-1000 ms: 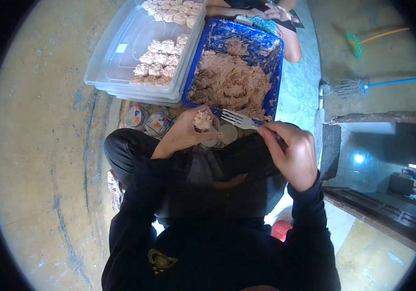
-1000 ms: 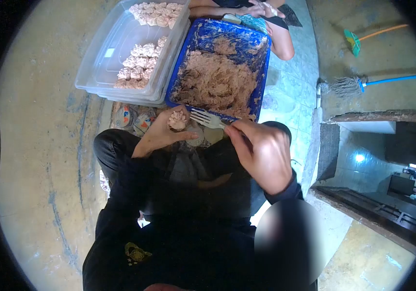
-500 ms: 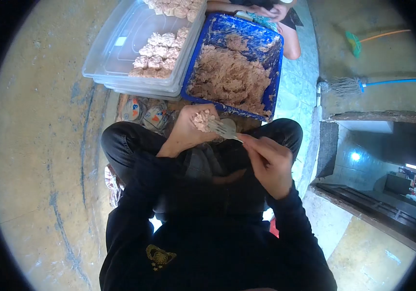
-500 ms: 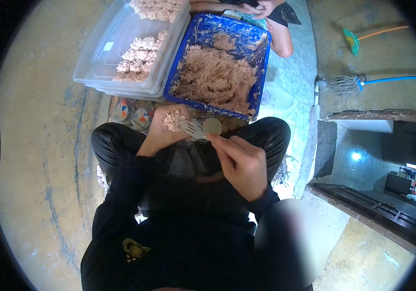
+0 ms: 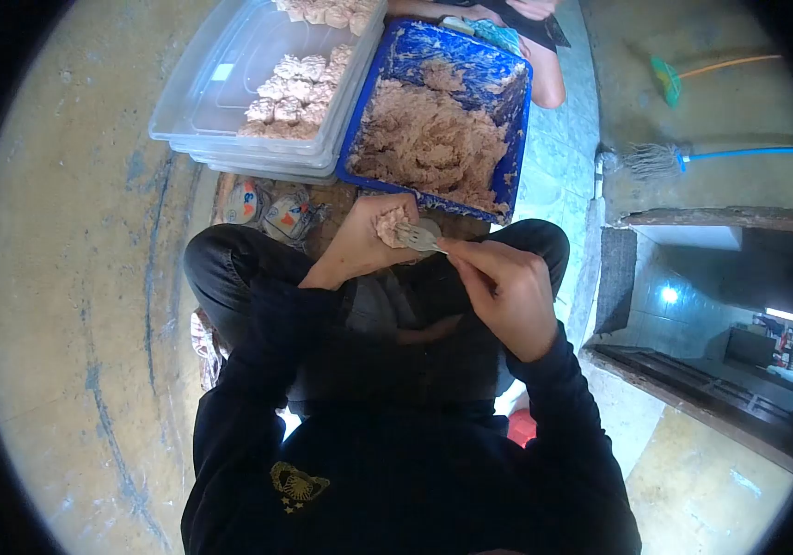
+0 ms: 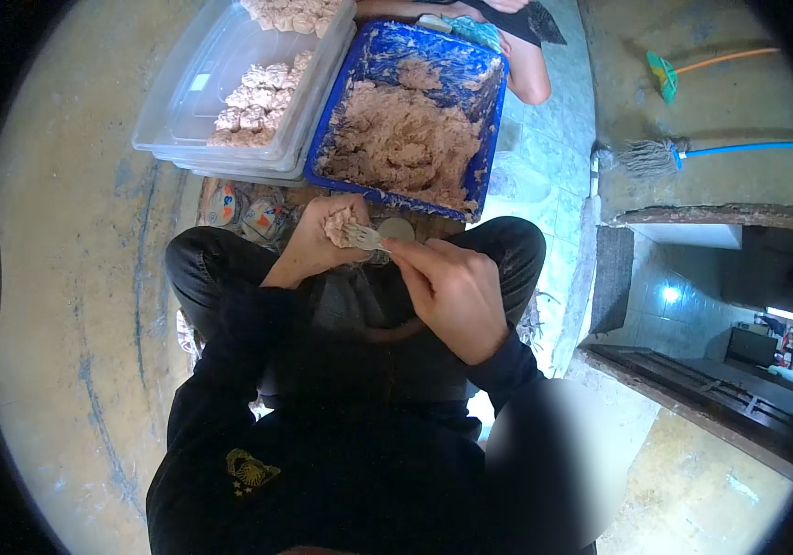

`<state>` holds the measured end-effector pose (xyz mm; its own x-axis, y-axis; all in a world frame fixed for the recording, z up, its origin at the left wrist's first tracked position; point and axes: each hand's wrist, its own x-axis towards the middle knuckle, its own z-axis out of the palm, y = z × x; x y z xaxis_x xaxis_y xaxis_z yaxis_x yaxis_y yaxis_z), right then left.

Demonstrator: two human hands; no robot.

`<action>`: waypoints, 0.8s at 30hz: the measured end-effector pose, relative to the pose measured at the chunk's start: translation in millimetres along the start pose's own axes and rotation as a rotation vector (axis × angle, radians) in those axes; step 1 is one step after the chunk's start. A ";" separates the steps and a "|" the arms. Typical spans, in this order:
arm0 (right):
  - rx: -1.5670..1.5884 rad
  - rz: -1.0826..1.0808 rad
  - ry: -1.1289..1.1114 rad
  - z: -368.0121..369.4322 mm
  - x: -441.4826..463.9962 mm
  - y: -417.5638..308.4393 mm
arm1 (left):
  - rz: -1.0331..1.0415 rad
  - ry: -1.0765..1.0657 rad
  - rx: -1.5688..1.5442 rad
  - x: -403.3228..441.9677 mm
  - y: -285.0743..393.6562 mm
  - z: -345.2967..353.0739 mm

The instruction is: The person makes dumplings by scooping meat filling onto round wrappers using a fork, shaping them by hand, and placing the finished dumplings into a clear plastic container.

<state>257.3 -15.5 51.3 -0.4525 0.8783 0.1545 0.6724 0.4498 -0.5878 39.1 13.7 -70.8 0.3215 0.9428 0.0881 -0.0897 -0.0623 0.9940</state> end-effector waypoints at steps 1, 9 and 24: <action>-0.002 -0.018 -0.033 4.0 2.5 3.0 | -0.003 -0.004 -0.002 -0.1 -2.7 -1.0; -0.064 -0.038 0.011 -18.9 12.2 -10.3 | -0.038 0.011 -0.007 3.1 -9.6 -1.2; -0.081 -0.142 -0.177 -37.2 22.4 -12.8 | -0.155 -0.179 -0.187 -3.2 25.4 -6.3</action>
<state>260.4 4.4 91.8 -0.6368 0.7663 0.0852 0.6361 0.5846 -0.5036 29.9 11.1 -46.3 0.5046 0.8625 -0.0374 -0.1936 0.1553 0.9687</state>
